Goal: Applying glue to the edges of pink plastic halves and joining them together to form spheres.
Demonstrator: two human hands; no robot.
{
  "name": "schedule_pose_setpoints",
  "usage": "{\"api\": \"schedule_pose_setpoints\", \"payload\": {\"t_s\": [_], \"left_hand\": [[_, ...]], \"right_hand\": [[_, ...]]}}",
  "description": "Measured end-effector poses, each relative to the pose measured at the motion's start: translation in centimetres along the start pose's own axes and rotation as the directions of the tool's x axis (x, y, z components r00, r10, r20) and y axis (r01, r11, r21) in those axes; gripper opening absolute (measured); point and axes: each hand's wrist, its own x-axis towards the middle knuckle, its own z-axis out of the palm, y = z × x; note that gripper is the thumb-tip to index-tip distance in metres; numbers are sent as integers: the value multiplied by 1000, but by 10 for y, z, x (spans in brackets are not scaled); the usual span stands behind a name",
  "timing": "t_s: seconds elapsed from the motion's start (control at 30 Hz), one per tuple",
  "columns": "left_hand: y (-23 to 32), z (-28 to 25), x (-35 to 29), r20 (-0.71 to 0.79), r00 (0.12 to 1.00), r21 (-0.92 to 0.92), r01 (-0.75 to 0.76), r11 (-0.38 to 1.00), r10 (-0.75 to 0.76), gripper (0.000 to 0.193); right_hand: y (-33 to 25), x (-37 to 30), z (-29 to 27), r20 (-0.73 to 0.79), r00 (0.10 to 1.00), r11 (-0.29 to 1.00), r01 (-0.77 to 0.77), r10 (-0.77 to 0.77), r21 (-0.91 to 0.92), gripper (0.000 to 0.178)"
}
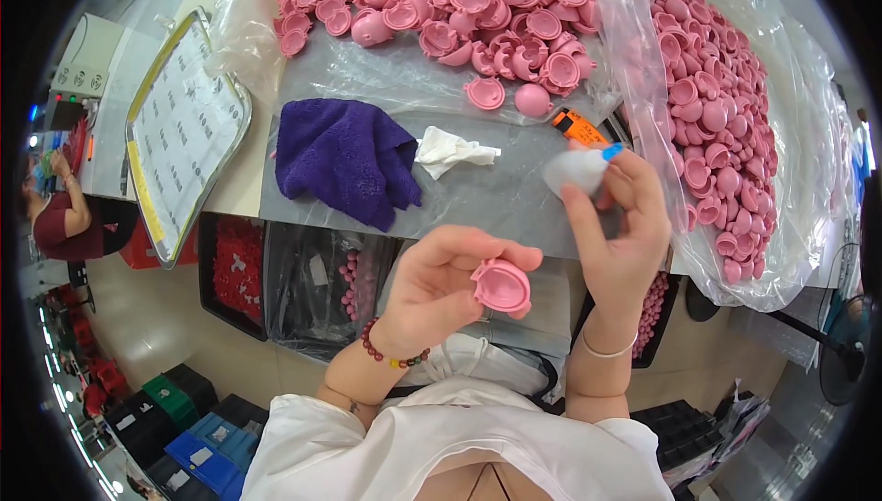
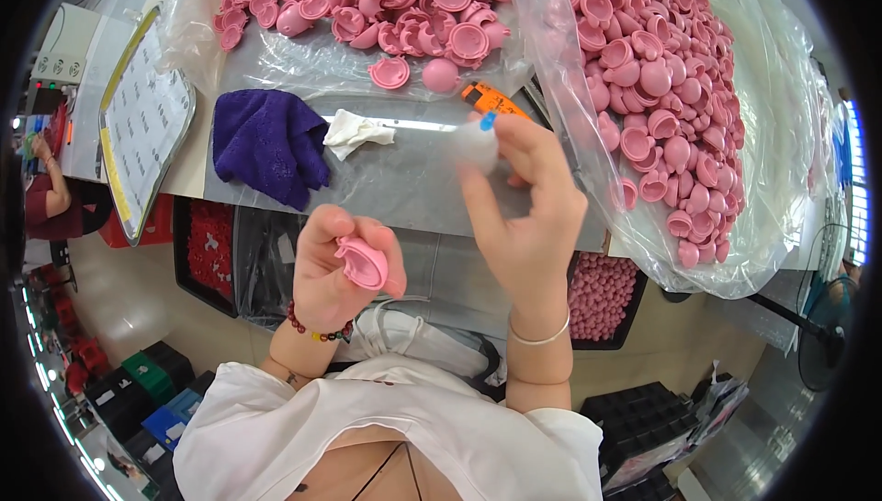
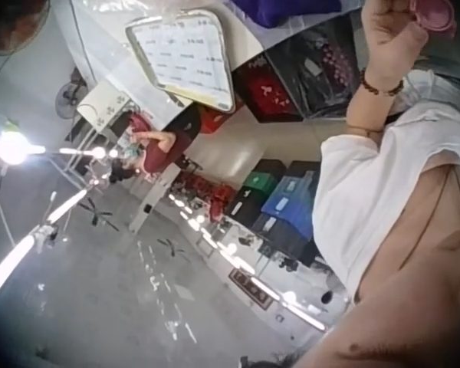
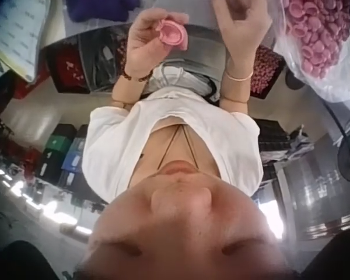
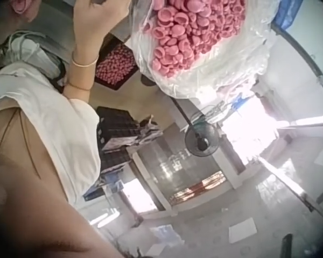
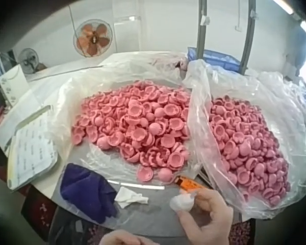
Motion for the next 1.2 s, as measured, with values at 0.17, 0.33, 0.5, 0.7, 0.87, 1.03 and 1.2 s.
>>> {"api": "schedule_pose_setpoints", "payload": {"t_s": [0.17,0.33,0.5,0.7,0.87,1.03,1.2], "left_hand": [[-5,2,4,70,989,-403,148,903,-131,40],[1,3,6,37,982,-423,184,887,-185,45],[4,7,8,-42,968,-320,221,921,-247,49],[4,16,12,-170,969,18,187,982,-181,49],[6,18,11,-201,964,66,192,979,-175,50],[8,17,10,-247,955,91,190,978,-163,51],[11,14,8,-259,944,43,223,974,-205,53]], "right_hand": [[-1,3,6,-23,996,993,80,-82,-83,39],[0,-2,-48,-273,907,832,133,-321,-539,27],[14,3,-100,-169,986,794,-114,15,-597,18],[22,-1,-102,46,992,759,118,-116,-641,21],[13,1,-93,88,990,737,140,-108,-662,15],[-5,-15,-60,125,934,872,358,-336,-333,16],[5,-19,-23,346,888,905,382,-302,-189,24]]}}
